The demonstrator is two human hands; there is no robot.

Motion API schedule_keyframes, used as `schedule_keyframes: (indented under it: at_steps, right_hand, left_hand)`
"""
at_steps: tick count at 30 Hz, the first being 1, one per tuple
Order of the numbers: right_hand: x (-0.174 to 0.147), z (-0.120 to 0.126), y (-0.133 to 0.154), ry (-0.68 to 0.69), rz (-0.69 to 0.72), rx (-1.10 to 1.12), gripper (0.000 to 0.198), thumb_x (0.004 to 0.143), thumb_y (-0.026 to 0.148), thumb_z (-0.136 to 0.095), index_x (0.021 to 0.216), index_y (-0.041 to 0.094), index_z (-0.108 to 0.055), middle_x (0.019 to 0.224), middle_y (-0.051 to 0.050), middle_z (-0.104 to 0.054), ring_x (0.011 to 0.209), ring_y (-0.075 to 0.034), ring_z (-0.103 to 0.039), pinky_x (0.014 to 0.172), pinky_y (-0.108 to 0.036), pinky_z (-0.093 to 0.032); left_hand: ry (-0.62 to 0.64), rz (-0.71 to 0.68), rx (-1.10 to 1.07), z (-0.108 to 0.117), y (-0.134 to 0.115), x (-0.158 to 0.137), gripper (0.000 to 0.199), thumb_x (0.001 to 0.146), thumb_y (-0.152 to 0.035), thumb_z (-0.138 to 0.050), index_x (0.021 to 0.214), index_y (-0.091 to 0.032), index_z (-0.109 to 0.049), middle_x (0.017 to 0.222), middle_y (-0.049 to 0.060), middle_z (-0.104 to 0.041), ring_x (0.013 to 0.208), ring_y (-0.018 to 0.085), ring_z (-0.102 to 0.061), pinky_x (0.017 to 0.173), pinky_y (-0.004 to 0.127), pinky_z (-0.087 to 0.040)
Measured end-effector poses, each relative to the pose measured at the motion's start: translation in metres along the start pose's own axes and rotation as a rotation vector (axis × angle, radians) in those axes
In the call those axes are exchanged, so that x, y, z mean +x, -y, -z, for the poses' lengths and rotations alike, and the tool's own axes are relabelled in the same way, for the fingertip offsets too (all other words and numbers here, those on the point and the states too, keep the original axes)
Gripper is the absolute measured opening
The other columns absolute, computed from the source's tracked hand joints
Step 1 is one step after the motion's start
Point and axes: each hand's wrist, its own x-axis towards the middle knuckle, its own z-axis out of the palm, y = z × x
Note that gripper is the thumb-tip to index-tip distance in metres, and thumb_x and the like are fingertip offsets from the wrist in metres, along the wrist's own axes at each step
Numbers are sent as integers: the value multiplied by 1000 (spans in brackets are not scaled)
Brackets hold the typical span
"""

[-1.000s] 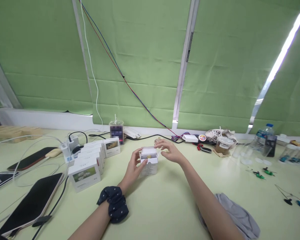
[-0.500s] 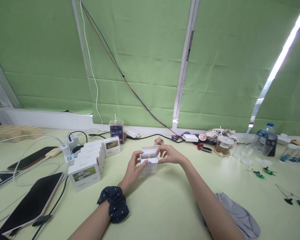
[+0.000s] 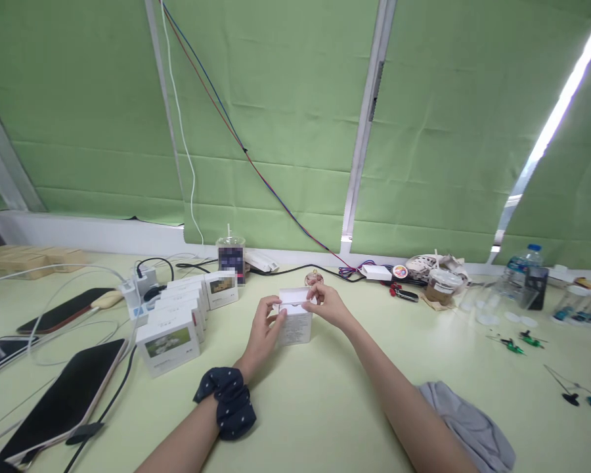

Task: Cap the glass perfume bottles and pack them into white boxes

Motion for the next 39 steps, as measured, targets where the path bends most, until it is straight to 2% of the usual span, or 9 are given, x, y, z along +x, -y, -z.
schedule_keyframes:
  at_steps: [4,8,14,18,23,25,28,31,39]
  right_hand:
    - [0,-4,3,-32,-8,33,20,59,19,-69,72,18,-55,57,7,-46,52,-10,-44,53,-24,-36]
    - [-2,-7,12,-68,-14,9,20,58,14,-67,74,18,-55,57,7,-48,52,-10,-47,54,-24,-39]
    - [-5,-6,21,-2,-4,-24,20,61,24,-73,70,17,-57,62,3,-53,53,-10,-48,48,-24,-43]
    - [-3,-4,14,54,-42,163,27,64,36,-72,72,19,-53,65,1,-53,55,-12,-51,38,-23,-47]
    - [-1,-2,4,37,-79,371,50,54,29,-80,87,23,-42,65,8,-49,51,-9,-50,36,-20,-47]
    - [-2,1,3,81,-63,411,49,56,29,-80,91,22,-47,62,9,-47,51,-9,-49,38,-21,-49]
    - [-3,7,3,200,-31,415,37,58,32,-80,84,18,-57,60,7,-46,56,-10,-52,46,-24,-53]
    - [-3,12,1,276,-27,430,36,58,35,-81,82,16,-63,62,6,-48,63,-12,-55,53,-27,-56]
    - [-3,11,-8,270,-68,492,34,59,37,-81,82,16,-67,61,5,-48,61,-11,-55,57,-29,-56]
  left_hand:
    - [-116,-12,17,-1,1,1,31,83,-37,-59,107,-26,-43,111,5,-47,104,19,-52,76,29,-51]
    - [-57,-51,114,1,0,1,17,87,-38,-54,95,-24,-54,107,5,-45,103,19,-51,77,30,-52]
    - [-35,-46,122,2,-4,1,22,89,-41,-49,90,-23,-62,111,7,-44,110,21,-49,80,31,-51]
    - [-29,-16,74,3,-4,3,28,89,-44,-47,86,-21,-63,121,9,-48,114,23,-50,79,31,-52]
    - [-71,31,28,3,-5,5,26,83,-43,-57,82,-20,-67,121,10,-54,115,25,-52,82,33,-52]
    - [-90,22,17,4,-6,6,25,81,-43,-59,81,-19,-67,115,10,-57,110,24,-55,83,34,-52]
    - [-98,-1,6,5,-7,7,23,80,-42,-61,79,-20,-66,104,9,-62,101,23,-59,83,36,-54]
    - [-94,-7,-7,7,-6,8,21,78,-40,-63,79,-20,-65,100,8,-64,98,22,-60,84,37,-55]
    - [-78,18,-43,8,-1,8,17,77,-36,-65,80,-19,-61,103,7,-65,101,22,-61,88,38,-53]
